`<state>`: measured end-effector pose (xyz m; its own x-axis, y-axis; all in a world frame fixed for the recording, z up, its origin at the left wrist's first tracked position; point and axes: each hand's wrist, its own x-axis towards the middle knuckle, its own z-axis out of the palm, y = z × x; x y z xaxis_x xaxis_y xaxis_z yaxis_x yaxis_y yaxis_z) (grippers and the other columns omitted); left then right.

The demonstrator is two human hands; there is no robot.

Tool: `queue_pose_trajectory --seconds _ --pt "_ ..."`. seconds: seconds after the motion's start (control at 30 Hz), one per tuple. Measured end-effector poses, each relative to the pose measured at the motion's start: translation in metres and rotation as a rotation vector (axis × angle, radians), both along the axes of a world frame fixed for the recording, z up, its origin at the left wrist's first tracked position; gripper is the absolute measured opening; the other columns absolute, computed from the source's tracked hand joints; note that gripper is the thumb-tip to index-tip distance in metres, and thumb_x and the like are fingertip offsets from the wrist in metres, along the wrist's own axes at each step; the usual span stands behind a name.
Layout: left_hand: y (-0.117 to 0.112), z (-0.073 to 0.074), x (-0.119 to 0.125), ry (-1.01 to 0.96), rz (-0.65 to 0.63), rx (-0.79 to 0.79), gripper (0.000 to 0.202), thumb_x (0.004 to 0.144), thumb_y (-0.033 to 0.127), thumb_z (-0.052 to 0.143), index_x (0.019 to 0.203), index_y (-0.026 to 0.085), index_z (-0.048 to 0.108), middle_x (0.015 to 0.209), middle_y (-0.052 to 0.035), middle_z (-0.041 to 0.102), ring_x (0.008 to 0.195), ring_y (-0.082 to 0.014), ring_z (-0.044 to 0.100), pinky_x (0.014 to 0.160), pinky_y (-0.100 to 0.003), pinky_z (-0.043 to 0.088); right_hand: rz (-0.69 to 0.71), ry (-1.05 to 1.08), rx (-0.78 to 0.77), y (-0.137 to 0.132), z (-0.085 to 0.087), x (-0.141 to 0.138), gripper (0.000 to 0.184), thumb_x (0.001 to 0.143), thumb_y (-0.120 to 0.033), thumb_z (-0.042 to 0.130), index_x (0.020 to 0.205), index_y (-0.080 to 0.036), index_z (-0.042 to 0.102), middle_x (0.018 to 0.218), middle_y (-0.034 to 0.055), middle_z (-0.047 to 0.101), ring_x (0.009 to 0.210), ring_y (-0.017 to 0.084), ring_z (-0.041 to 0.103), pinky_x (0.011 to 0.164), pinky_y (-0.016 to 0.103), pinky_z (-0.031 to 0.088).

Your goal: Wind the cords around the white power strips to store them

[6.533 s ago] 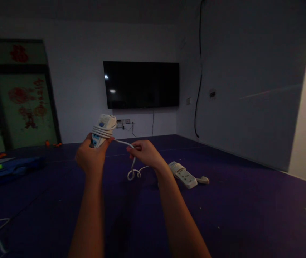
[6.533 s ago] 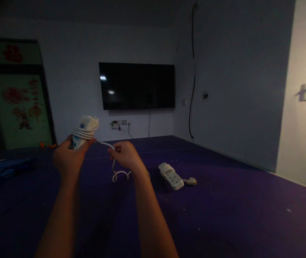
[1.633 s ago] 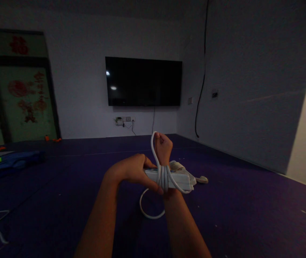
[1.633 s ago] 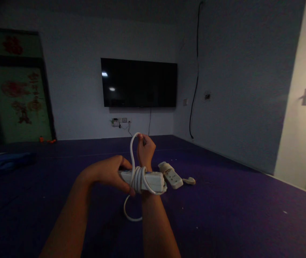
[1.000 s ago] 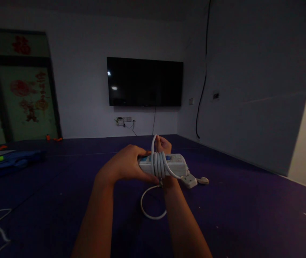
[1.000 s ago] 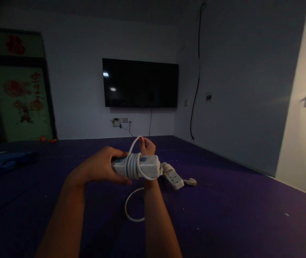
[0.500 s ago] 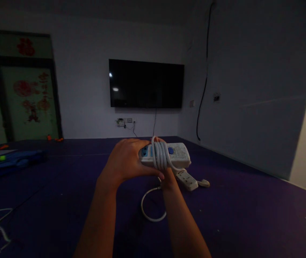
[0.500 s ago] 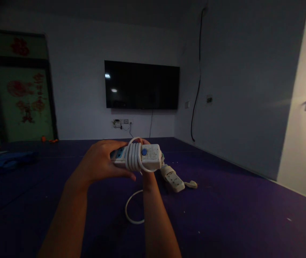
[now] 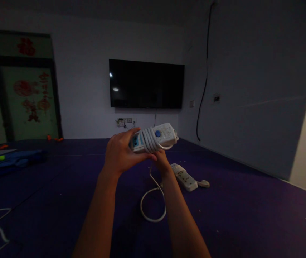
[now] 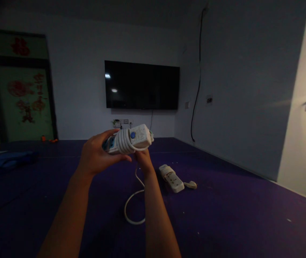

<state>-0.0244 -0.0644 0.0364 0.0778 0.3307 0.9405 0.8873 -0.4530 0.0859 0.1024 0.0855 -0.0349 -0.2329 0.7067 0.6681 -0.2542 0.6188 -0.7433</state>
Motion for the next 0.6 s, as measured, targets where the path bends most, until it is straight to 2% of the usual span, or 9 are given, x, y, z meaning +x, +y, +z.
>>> queue_pose_trajectory --seconds 0.1,0.17,0.3,0.4,0.5,0.6 --pt "0.009 -0.003 -0.01 -0.151 0.036 0.017 0.074 0.051 0.052 0.08 0.115 0.02 0.061 0.106 -0.0108 0.069 0.095 -0.0275 0.064 0.084 -0.04 0.048 0.131 0.027 -0.059 -0.01 0.008 -0.009 0.044 0.069 -0.058 0.062 0.071 -0.015 0.063 0.044 -0.0069 0.037 0.038 0.005 0.028 0.038 0.02 0.022" --pt "0.015 -0.005 -0.019 -0.265 0.047 0.028 0.072 0.051 0.051 0.08 0.113 0.02 0.063 0.105 -0.0112 0.069 0.095 -0.0272 0.064 0.083 -0.039 0.049 0.177 -0.028 -0.073 -0.016 0.013 -0.014 0.045 0.069 -0.057 0.062 0.074 -0.013 0.064 0.044 -0.0082 0.036 0.037 0.004 0.025 0.037 0.02 0.016" --pt "0.019 -0.006 -0.039 -0.482 0.048 0.059 0.068 0.052 0.05 0.079 0.109 0.016 0.065 0.098 -0.0112 0.07 0.087 -0.0251 0.065 0.076 -0.036 0.051 0.209 -0.201 -0.099 -0.031 0.023 -0.02 0.042 0.074 -0.05 0.06 0.085 -0.01 0.066 0.045 -0.008 0.041 0.037 0.003 0.029 0.039 0.019 0.018" --pt "0.017 -0.005 -0.048 -0.636 0.017 0.058 0.065 0.052 0.049 0.078 0.105 0.013 0.066 0.086 -0.009 0.069 0.075 -0.0216 0.063 0.066 -0.032 0.05 0.249 -0.316 -0.106 -0.045 0.034 -0.019 0.032 0.08 -0.037 0.057 0.093 -0.009 0.066 0.048 -0.0071 0.046 0.038 0.004 0.033 0.039 0.019 0.021" --pt "0.016 -0.003 -0.051 -0.774 -0.019 0.069 0.063 0.05 0.052 0.077 0.099 0.012 0.067 0.078 -0.0067 0.067 0.067 -0.0186 0.06 0.058 -0.028 0.046 0.256 -0.412 -0.047 -0.062 0.046 -0.016 0.024 0.084 -0.022 0.053 0.1 -0.009 0.064 0.051 -0.0062 0.05 0.04 0.004 0.039 0.041 0.017 0.028" --pt "0.018 -0.003 -0.052 -0.878 -0.028 0.061 0.059 0.049 0.053 0.076 0.091 0.011 0.068 0.068 -0.0032 0.063 0.058 -0.0145 0.054 0.05 -0.025 0.04 0.247 -0.492 0.05 -0.078 0.055 -0.012 0.021 0.084 -0.015 0.05 0.101 -0.011 0.063 0.055 -0.0051 0.054 0.043 0.005 0.043 0.045 0.018 0.034"
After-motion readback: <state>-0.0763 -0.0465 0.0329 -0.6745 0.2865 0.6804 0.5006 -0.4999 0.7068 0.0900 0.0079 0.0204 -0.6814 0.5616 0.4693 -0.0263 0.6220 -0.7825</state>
